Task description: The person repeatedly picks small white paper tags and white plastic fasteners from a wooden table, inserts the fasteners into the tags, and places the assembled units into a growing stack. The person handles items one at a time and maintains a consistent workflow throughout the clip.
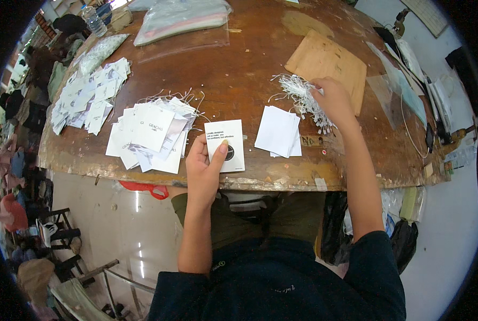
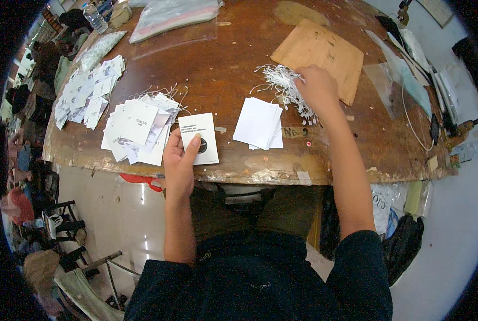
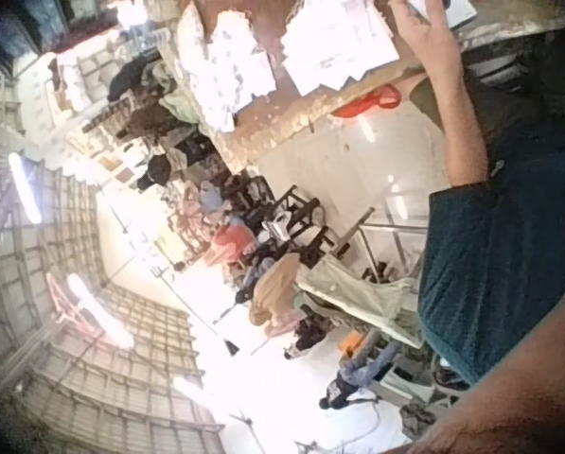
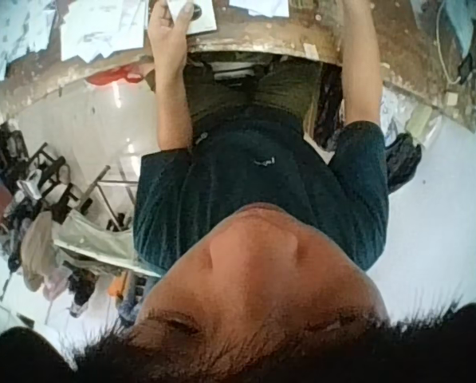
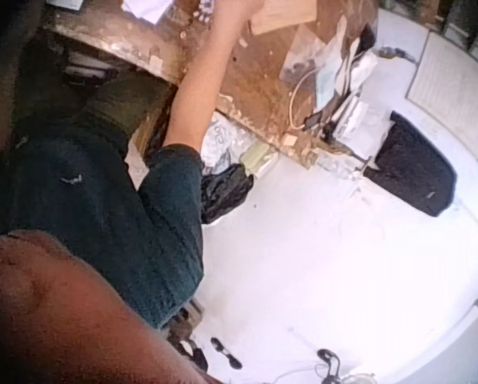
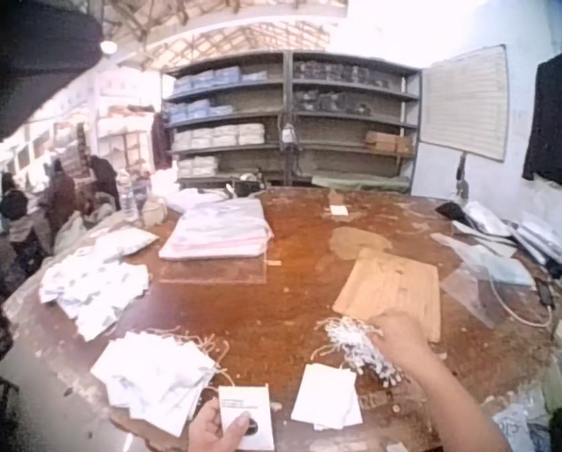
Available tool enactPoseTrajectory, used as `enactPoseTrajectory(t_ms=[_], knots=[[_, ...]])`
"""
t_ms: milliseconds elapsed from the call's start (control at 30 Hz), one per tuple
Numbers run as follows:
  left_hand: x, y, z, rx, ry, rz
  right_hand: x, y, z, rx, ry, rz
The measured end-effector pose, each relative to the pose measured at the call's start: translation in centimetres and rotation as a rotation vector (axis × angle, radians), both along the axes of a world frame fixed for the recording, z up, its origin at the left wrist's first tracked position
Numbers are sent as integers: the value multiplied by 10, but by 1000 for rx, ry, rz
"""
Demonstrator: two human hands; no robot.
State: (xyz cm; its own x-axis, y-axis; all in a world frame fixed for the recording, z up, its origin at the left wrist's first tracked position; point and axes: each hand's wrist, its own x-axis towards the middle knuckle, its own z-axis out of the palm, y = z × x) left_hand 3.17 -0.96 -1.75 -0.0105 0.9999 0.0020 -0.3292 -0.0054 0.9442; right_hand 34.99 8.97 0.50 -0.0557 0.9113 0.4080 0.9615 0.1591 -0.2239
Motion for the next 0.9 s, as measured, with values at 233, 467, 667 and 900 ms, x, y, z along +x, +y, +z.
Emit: enactPoseTrajectory(t_ms=[233,467,667,900], knots=[[-3,-3,1,-32,-28,-19,-7,-2,15,89,179,-69],[-1,-3,1,-24,-1,-28,9,-10,16,34,247,-33],[-1,-5,2,-7,-2,-32,15,4,-1,14,97,36],[-2,-5,1,-16,0,-61,22,-9,25,46,299,-14]])
